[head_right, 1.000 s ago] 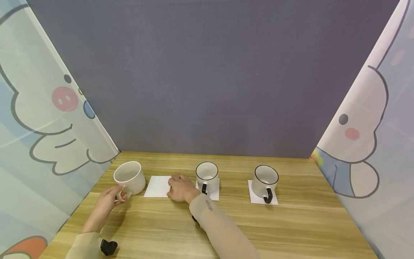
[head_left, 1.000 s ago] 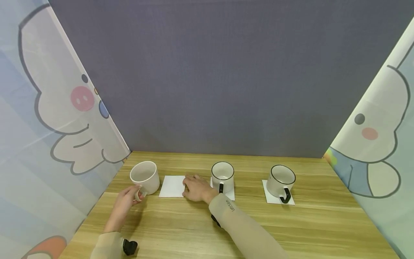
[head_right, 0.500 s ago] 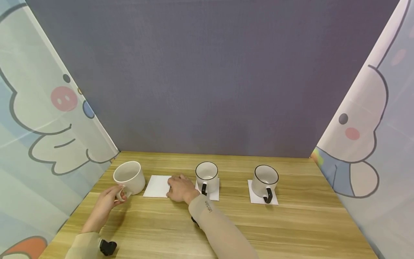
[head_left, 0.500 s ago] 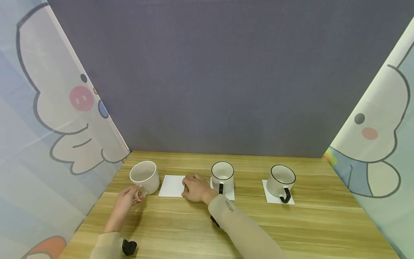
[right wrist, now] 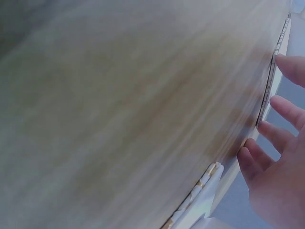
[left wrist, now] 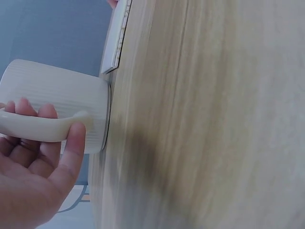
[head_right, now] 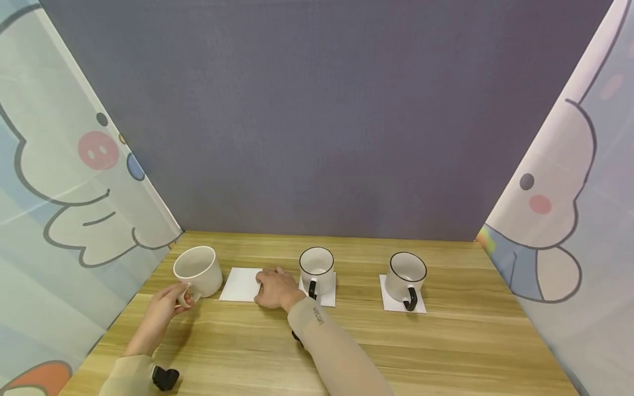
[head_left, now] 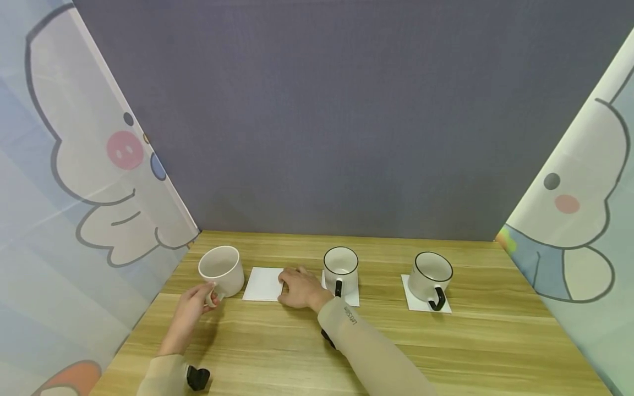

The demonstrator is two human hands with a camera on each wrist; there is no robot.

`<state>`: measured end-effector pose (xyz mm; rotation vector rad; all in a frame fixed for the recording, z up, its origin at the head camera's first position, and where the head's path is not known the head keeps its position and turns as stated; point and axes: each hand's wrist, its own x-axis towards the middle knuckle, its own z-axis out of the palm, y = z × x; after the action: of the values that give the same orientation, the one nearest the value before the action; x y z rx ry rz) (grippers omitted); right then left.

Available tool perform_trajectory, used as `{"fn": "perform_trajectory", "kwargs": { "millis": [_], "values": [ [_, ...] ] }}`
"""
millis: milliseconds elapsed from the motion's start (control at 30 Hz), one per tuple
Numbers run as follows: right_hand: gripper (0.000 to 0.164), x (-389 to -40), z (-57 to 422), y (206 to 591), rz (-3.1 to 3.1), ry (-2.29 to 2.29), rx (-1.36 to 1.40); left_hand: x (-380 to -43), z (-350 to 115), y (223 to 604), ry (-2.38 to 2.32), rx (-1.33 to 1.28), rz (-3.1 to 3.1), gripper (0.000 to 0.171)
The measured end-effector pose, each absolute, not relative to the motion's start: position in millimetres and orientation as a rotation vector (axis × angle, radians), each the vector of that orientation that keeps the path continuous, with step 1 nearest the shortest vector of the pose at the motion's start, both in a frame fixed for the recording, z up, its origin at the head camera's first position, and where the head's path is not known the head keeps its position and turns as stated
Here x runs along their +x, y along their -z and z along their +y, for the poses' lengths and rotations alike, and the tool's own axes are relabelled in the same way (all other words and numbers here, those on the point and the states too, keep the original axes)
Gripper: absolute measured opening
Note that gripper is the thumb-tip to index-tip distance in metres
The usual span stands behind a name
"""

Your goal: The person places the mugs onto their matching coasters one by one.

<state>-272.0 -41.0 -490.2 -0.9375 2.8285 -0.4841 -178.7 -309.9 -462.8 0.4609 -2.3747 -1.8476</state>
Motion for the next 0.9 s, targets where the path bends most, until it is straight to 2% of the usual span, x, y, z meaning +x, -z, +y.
{"fn": "perform_trajectory", "kwargs": {
  "millis": [900],
  "values": [
    [0.041,-272,-43,487,2.847,0.407,-0.915,-176,-300,471,1.757,0.437,-2.257,0.042]
  ]
}}
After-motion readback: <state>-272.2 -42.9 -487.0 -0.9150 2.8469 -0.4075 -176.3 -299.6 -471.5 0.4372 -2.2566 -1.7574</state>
